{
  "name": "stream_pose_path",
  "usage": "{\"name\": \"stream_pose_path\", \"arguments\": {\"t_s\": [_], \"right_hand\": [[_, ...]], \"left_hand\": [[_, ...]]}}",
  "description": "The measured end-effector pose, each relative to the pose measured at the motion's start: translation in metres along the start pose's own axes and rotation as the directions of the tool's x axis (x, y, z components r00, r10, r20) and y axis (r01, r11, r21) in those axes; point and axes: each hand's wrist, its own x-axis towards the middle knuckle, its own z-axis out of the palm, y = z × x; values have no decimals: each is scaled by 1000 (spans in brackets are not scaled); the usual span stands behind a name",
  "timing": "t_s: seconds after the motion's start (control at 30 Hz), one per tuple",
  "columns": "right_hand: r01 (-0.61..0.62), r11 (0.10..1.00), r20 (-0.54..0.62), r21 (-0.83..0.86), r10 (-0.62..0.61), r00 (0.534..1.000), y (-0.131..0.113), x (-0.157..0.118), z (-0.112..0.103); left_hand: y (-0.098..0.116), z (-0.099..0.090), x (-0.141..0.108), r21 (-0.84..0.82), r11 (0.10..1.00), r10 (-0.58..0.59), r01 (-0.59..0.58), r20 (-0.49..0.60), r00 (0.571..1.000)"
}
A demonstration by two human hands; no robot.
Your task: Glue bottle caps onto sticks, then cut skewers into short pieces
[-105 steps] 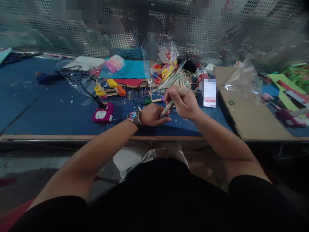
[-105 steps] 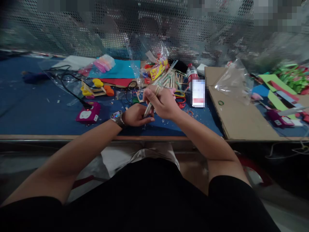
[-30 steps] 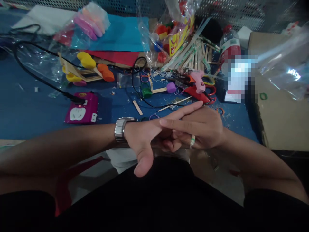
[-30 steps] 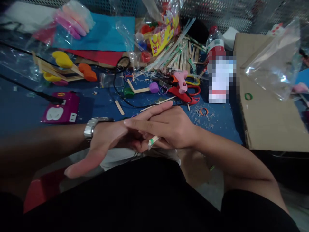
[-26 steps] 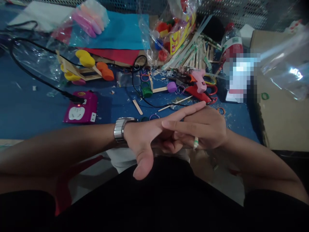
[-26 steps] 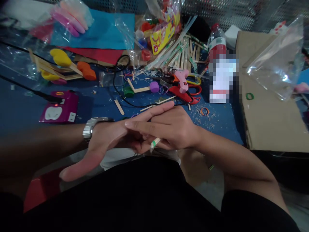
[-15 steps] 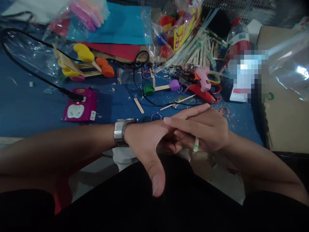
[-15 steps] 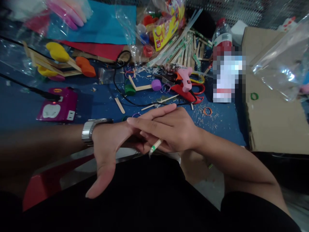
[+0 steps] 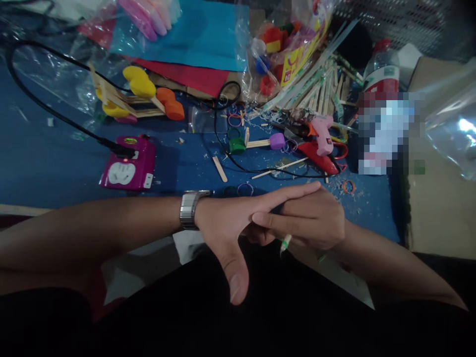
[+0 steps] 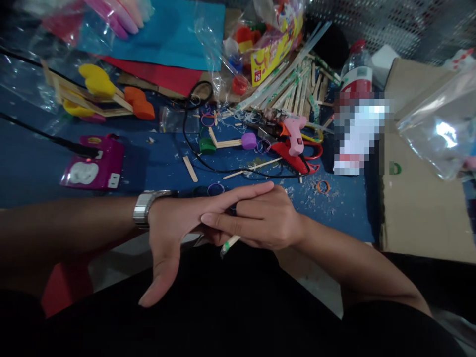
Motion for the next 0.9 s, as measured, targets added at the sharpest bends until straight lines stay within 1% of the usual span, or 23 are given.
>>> {"name": "stream_pose_path", "arguments": {"t_s": [0.03,0.1,0.2,0.23,0.3,0.37,0.43,0.53,0.6,0.67,0.73,0.8,0.9], "right_hand": [[15,1000,-13,11,-15,1000,0,3,-2],[73,997,-58,30,-72,996,0,9,-5],[113,993,-111,42,-108,988,0,15,-8],[103,994,-101,45,-98,990,1,15,-8],[49,998,-38,43,-48,998,1,12,-8],[3,1000,-25,19,-3,1000,0,11,-6],[-16,999,-86,-30,13,996,-2,12,-2],[-7,994,-195,-111,-15,981,-2,18,4],[-16,990,-227,-143,-17,974,-1,23,6],[-15,990,-221,-143,-18,975,2,26,7],[20,991,-209,-129,-47,977,5,27,6],[45,992,-209,-120,-70,975,7,26,4],[59,994,-188,-90,-75,979,10,24,1]], "left_hand": [[-2,-1,-1,-81,996,30,-24,82,996],[-5,-2,-2,-191,982,34,-2,168,985],[-8,-3,-3,-253,966,-13,53,155,988],[-8,-3,-4,-267,962,-13,53,151,989],[-10,-3,-4,-281,959,-6,46,141,990],[-13,-3,-3,-285,958,-7,40,117,993],[-16,-2,-3,-293,954,-45,68,84,995],[-19,3,-5,-344,928,-134,141,44,990],[-21,7,-8,-414,893,-162,175,67,985],[-22,11,-12,-484,854,-167,193,96,981],[-24,13,-14,-509,839,-181,193,75,981],[-26,13,-14,-498,846,-189,190,54,981],[-29,9,-14,-453,878,-155,155,39,987]]}}
